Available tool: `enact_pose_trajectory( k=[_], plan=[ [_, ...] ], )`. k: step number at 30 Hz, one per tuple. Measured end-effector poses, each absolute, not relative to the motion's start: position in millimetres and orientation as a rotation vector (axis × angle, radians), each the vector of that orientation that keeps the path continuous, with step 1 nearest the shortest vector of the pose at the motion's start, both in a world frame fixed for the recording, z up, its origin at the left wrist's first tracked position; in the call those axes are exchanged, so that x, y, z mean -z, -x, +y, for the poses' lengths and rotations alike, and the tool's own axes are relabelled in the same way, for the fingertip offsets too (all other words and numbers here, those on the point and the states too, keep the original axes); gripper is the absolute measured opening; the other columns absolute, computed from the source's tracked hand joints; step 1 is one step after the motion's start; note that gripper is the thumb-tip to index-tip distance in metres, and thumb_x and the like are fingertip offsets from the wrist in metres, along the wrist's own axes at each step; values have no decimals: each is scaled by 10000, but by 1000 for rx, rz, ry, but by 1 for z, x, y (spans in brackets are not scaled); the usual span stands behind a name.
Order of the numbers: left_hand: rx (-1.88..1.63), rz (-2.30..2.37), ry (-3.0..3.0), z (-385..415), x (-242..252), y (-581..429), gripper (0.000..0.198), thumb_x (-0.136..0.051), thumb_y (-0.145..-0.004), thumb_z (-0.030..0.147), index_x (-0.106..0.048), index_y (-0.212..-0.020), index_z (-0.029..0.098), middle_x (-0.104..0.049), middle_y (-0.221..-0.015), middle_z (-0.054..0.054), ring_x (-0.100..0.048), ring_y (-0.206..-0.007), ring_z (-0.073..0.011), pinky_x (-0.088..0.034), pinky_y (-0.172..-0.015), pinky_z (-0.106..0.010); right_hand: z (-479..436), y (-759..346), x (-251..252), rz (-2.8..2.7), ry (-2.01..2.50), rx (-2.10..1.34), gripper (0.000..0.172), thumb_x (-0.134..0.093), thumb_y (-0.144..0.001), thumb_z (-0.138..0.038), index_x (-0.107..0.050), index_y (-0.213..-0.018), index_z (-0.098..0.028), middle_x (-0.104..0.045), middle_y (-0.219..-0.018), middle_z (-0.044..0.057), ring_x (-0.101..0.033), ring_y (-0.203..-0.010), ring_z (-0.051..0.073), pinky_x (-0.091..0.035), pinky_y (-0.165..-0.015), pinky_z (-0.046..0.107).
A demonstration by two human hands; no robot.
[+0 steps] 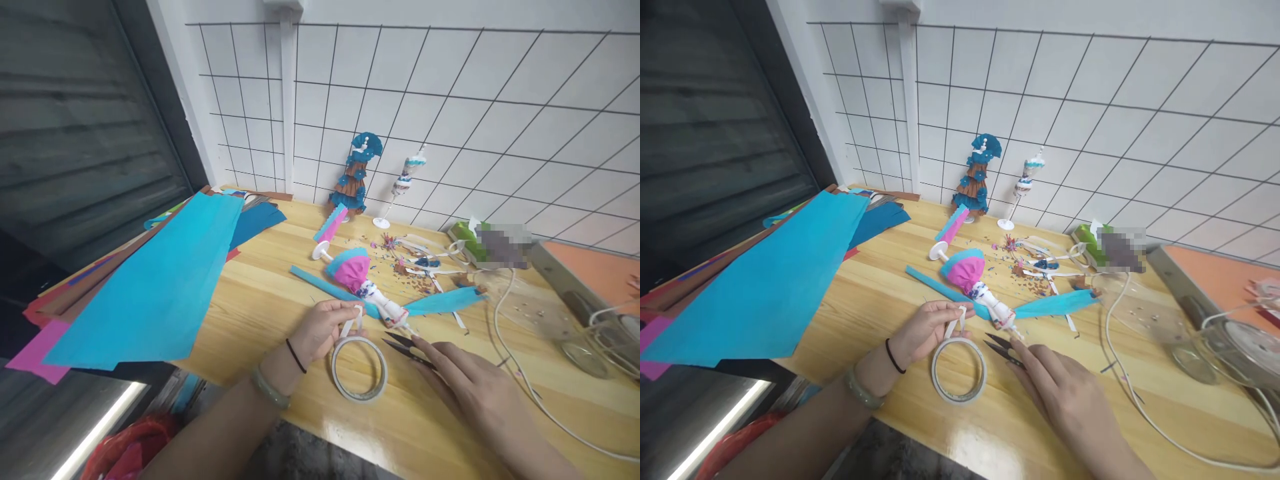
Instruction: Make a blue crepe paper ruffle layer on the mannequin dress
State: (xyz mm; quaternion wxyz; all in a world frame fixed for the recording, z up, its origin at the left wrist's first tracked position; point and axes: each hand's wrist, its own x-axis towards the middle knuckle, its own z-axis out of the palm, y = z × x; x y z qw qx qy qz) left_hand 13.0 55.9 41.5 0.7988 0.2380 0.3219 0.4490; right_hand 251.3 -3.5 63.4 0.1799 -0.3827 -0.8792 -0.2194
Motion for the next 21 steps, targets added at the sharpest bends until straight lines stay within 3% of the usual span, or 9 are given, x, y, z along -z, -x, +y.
enact_pose_trajectory(
  k=[5,11,13,17,21],
  plan=[
    [-911,759,-559,53,-43,-13,350,-864,-537,296,-654,-721,85,-643,-791,-69,-571,-628,-107,-543,-693,-325,-27,-280,-30,-2469,1331,300,339,-440,-954,-351,-586,-1199,-168,-699,-904,77,-694,-738,184,-567,-651,279],
    [-890,779,-648,51,-44,-15,445,-883,-437,401,-617,-627,98,-651,-855,-77,-570,-636,-108,-540,-713,-344,-20,-284,-34,-2455,1387,216,293,-525,-902,-399,-663,-1101,-234,-687,-1095,92,-667,-979,245,-580,-792,376],
    [-871,807,-718,51,-42,-15,464,-850,-480,467,-631,-666,102,-652,-791,-66,-548,-583,-94,-531,-715,-344,-5,-276,-39,-2297,1516,182,298,-502,-912,-405,-672,-1048,-203,-707,-1051,103,-688,-921,241,-582,-764,374],
    [-847,850,-886,51,-35,-13,493,-755,-581,577,-622,-635,105,-622,-646,-51,-531,-563,-111,-472,-641,-282,28,-257,-43,-2148,1622,-27,312,-503,-892,-415,-711,-905,-182,-747,-775,75,-698,-632,216,-542,-522,302],
    [-857,927,-1209,51,-25,-10,470,-684,-704,521,-554,-498,118,-503,-518,5,-430,-537,-97,-313,-536,-229,43,-248,-45,-2099,1658,-409,336,-465,-905,-405,-727,-837,-206,-750,-763,44,-681,-633,203,-502,-522,274]
  ],
)
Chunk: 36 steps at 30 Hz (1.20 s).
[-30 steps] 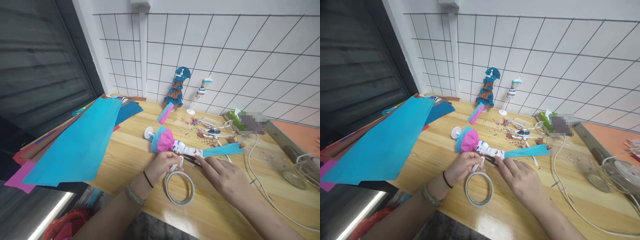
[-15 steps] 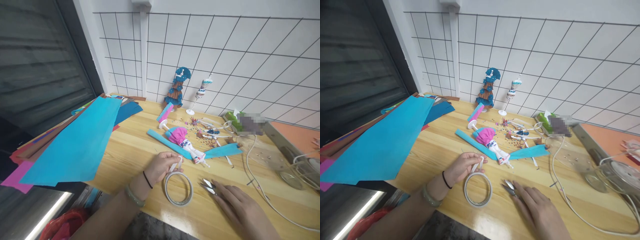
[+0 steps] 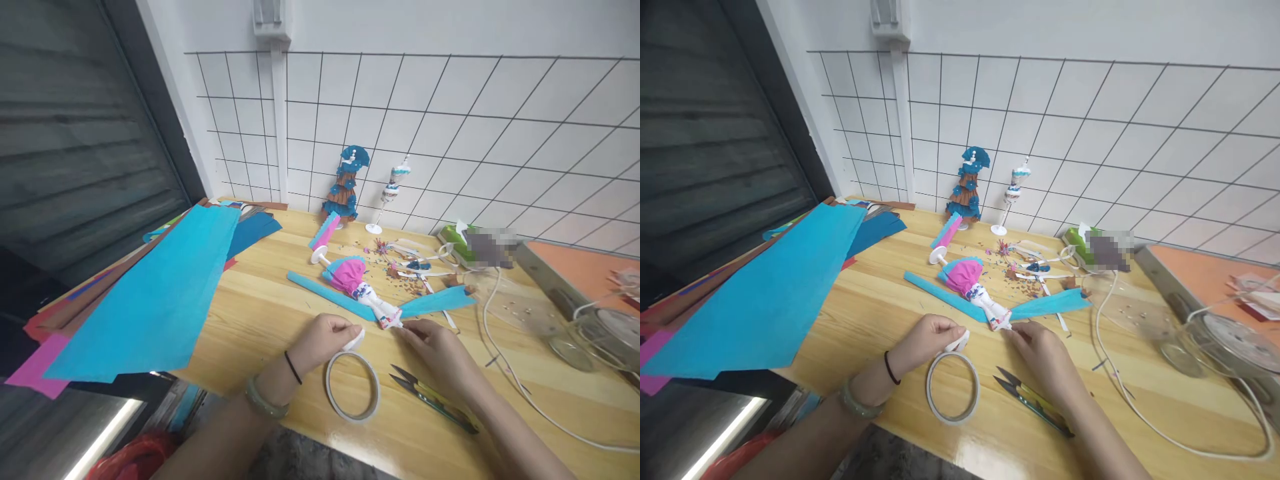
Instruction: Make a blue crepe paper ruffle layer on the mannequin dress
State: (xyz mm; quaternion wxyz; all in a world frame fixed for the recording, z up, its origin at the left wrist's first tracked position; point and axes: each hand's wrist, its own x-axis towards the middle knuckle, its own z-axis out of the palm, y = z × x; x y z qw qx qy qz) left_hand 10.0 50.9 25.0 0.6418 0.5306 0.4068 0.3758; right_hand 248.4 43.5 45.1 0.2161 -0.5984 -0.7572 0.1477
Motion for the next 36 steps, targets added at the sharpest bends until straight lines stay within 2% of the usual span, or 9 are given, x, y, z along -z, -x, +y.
enact_pose_trajectory(
  k=[3,6,11,13,18,22,27,33,36],
  plan=[
    [-850,1027,-1596,51,-18,-11,440,-581,-809,455,-575,-512,130,-474,-516,16,-397,-532,-104,-253,-518,-239,48,-249,-49,-2011,1706,-474,342,-492,-881,-446,-709,-827,-187,-730,-712,41,-639,-573,192,-463,-483,266],
    [-859,1076,-1839,53,-15,-16,333,-537,-852,351,-653,-612,152,-586,-596,-9,-483,-584,-135,-304,-556,-238,55,-250,-54,-1935,1658,-404,370,-484,-884,-480,-680,-864,-167,-707,-737,52,-595,-540,169,-455,-492,268],
    [-929,1122,-2017,61,-18,-23,128,-623,-802,298,-702,-784,198,-696,-777,-69,-593,-763,-205,-391,-740,-266,72,-245,-57,-1857,1460,-303,352,-467,-902,-480,-630,-799,-186,-695,-895,82,-635,-818,213,-491,-720,321],
    [-929,1126,-2070,63,-21,-25,179,-602,-826,345,-697,-823,193,-690,-760,-82,-599,-774,-220,-389,-774,-282,77,-242,-53,-1777,1447,-303,339,-462,-906,-475,-622,-826,-188,-694,-937,89,-632,-867,222,-484,-760,337],
    [-926,1151,-2132,68,-23,-25,358,-516,-883,342,-581,-1190,170,-674,-697,-51,-605,-746,-223,-401,-774,-280,77,-240,-40,-1676,1461,-338,354,-402,-936,-464,-609,-894,-180,-697,-869,86,-644,-815,222,-484,-727,336],
    [-795,1171,-2333,78,-22,-24,304,-422,-886,184,-629,-1101,131,-689,-970,-139,-612,-904,-242,-425,-863,-321,75,-237,-33,-1652,1449,-363,353,-419,-922,-479,-611,-862,-190,-696,-860,83,-636,-816,229,-475,-727,336],
    [-629,1163,-2450,87,-27,-16,455,-352,-867,84,-490,-1298,127,-648,-1156,-145,-626,-940,-226,-464,-886,-367,77,-230,-30,-1619,1421,-383,358,-413,-914,-502,-598,-823,-210,-678,-832,78,-607,-790,225,-457,-720,332],
    [-662,1220,-2338,74,-37,-3,520,-405,-883,130,-360,-1399,184,-672,-1120,-92,-645,-958,-195,-494,-852,-306,79,-226,-29,-1572,1409,-424,364,-444,-886,-539,-586,-781,-220,-638,-755,58,-563,-731,219,-432,-709,338],
    [-700,1371,-2192,61,-41,-1,468,-451,-878,195,-412,-1344,161,-686,-1024,-84,-650,-897,-199,-505,-818,-312,81,-227,-25,-1505,1429,-469,385,-460,-865,-571,-577,-758,-221,-623,-701,51,-563,-694,222,-428,-686,343]
  ],
)
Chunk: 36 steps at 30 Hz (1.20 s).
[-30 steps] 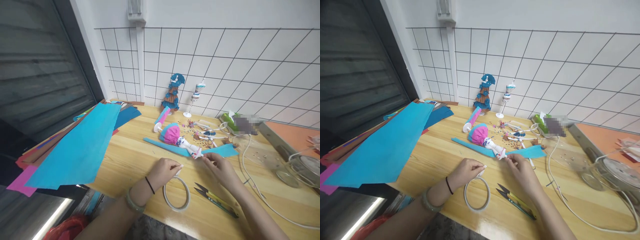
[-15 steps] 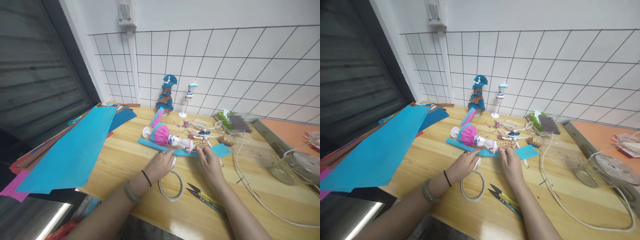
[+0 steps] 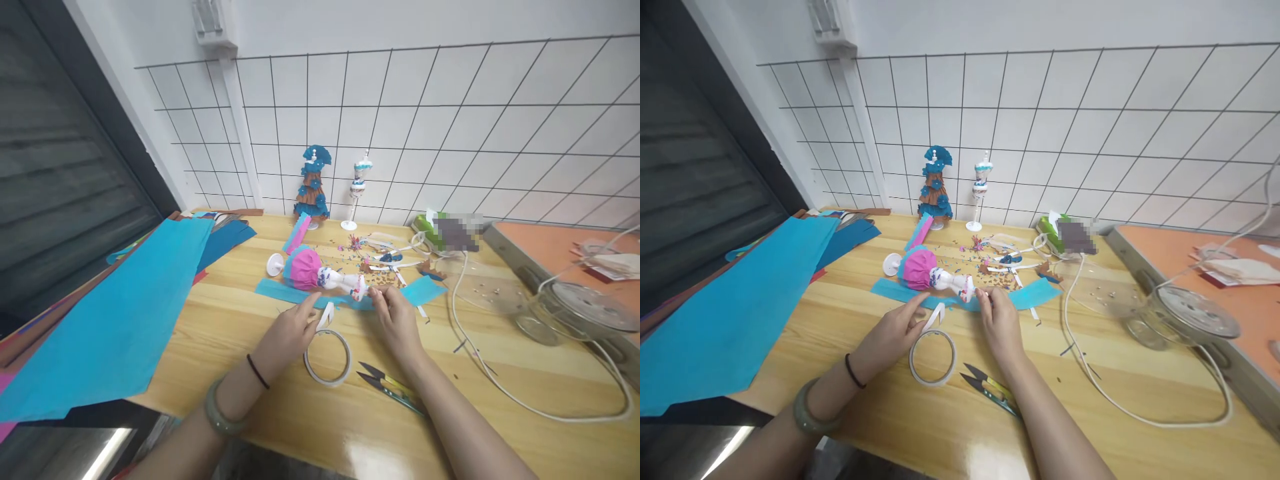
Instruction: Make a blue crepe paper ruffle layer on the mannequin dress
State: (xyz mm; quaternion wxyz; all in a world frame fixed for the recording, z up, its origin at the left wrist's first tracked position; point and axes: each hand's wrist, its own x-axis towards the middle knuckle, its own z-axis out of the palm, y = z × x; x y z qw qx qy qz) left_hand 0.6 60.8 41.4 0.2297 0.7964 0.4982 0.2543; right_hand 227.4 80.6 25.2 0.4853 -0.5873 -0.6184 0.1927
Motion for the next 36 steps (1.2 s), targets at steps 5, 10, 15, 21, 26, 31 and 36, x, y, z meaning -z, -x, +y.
enact_pose_trajectory(
  k=[5,10,15,21,26,31,36],
  plan=[
    [-587,1401,-2134,40,-42,-5,514,-545,-803,184,-452,-1308,178,-669,-1103,-84,-626,-967,-230,-487,-871,-361,89,-228,-13,-1357,1435,-656,388,-449,-864,-596,-556,-817,-225,-669,-643,47,-631,-650,231,-484,-673,365],
    [-489,1306,-2183,21,-40,-19,523,-451,-799,88,-480,-1311,189,-625,-1227,-92,-584,-1094,-240,-439,-962,-396,98,-228,-5,-1218,1411,-837,372,-467,-839,-611,-497,-812,-241,-696,-651,60,-684,-650,255,-543,-649,398],
    [-388,1291,-2110,3,-44,-14,546,-465,-780,104,-492,-1319,188,-667,-1116,-81,-599,-1018,-227,-455,-923,-380,103,-228,-3,-1105,1377,-950,340,-486,-824,-589,-464,-803,-251,-684,-643,45,-706,-656,260,-577,-611,399],
    [-357,1308,-1772,-6,-53,27,515,-543,-760,211,-533,-1275,217,-675,-868,-10,-625,-747,-151,-498,-702,-264,104,-227,1,-1061,1348,-993,297,-518,-821,-546,-476,-791,-253,-691,-666,45,-701,-646,252,-586,-620,400],
    [-639,1501,-1644,22,-62,84,557,-636,-699,412,-569,-1192,163,-673,-792,-32,-629,-688,-187,-503,-628,-290,106,-227,3,-1061,1342,-987,290,-505,-829,-538,-479,-791,-252,-689,-679,43,-701,-662,253,-585,-616,396],
    [-852,2019,-1649,88,-71,148,595,-599,-683,366,-529,-1213,106,-681,-803,-56,-652,-743,-214,-506,-660,-290,106,-225,3,-1073,1342,-964,312,-505,-823,-559,-481,-789,-249,-676,-656,38,-698,-664,259,-582,-604,395],
    [-781,2340,-1708,144,-63,162,516,-560,-692,214,-554,-1196,106,-680,-799,-62,-639,-788,-238,-478,-726,-313,104,-225,1,-1111,1330,-942,371,-503,-809,-613,-509,-787,-243,-693,-673,60,-691,-658,266,-576,-606,412]
  ],
)
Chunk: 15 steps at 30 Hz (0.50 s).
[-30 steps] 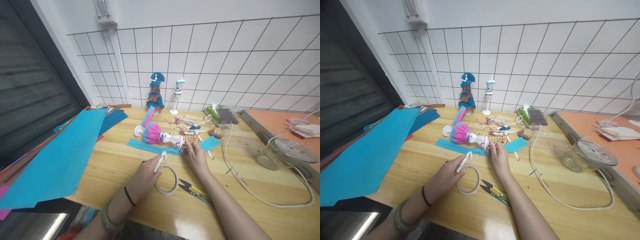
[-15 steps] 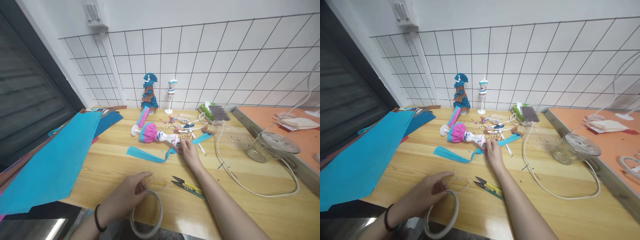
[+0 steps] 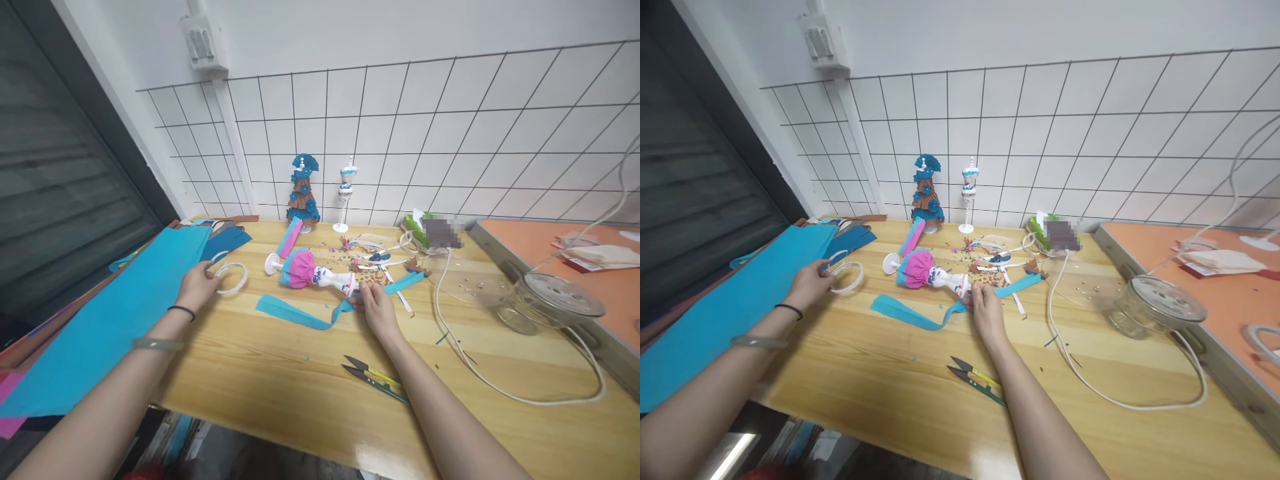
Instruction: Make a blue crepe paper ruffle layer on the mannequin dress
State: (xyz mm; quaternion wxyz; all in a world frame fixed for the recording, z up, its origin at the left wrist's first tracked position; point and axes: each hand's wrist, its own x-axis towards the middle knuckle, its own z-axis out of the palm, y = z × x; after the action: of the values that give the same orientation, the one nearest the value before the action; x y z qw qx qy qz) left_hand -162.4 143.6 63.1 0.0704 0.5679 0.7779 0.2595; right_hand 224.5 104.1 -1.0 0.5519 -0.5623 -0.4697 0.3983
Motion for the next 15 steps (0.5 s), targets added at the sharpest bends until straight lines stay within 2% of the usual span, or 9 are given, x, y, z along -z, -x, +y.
enact_pose_trajectory(
  k=[3,6,8,10,13,15],
  plan=[
    [-766,2384,-1750,159,-55,153,512,-563,-700,197,-544,-1197,76,-688,-874,-112,-624,-901,-287,-464,-794,-356,102,-224,-3,-1132,1316,-919,389,-508,-800,-628,-527,-794,-240,-692,-667,62,-676,-634,262,-566,-588,407],
    [-817,2444,-1800,161,-52,137,566,-560,-732,218,-475,-1266,51,-629,-1109,-207,-547,-1100,-351,-404,-925,-437,99,-222,-8,-1144,1306,-879,396,-507,-802,-630,-540,-776,-236,-674,-640,53,-652,-609,246,-547,-554,375],
    [-887,2441,-1882,154,-52,117,541,-547,-772,254,-465,-1275,73,-557,-1237,-221,-476,-1200,-355,-338,-1006,-460,97,-221,-12,-1152,1308,-847,402,-502,-809,-626,-552,-757,-231,-650,-607,39,-622,-572,225,-520,-525,344],
    [-1025,2259,-2121,141,-52,90,381,-510,-824,284,-544,-1166,120,-601,-1169,-165,-506,-1160,-308,-357,-1003,-424,94,-221,-15,-1159,1318,-807,409,-507,-812,-620,-567,-734,-223,-619,-574,22,-580,-538,202,-485,-513,319],
    [-1224,1858,-2434,116,-51,45,208,-484,-876,296,-594,-986,158,-646,-980,-105,-579,-976,-244,-430,-902,-373,91,-223,-19,-1160,1331,-740,422,-511,-815,-614,-582,-709,-212,-580,-557,6,-524,-528,176,-446,-528,299],
    [-1264,1675,-2589,101,-50,22,182,-489,-883,251,-589,-1001,154,-648,-974,-99,-574,-964,-232,-436,-889,-362,90,-224,-22,-1154,1329,-702,432,-503,-820,-615,-585,-708,-206,-558,-563,-3,-504,-538,167,-431,-539,290]
  ],
)
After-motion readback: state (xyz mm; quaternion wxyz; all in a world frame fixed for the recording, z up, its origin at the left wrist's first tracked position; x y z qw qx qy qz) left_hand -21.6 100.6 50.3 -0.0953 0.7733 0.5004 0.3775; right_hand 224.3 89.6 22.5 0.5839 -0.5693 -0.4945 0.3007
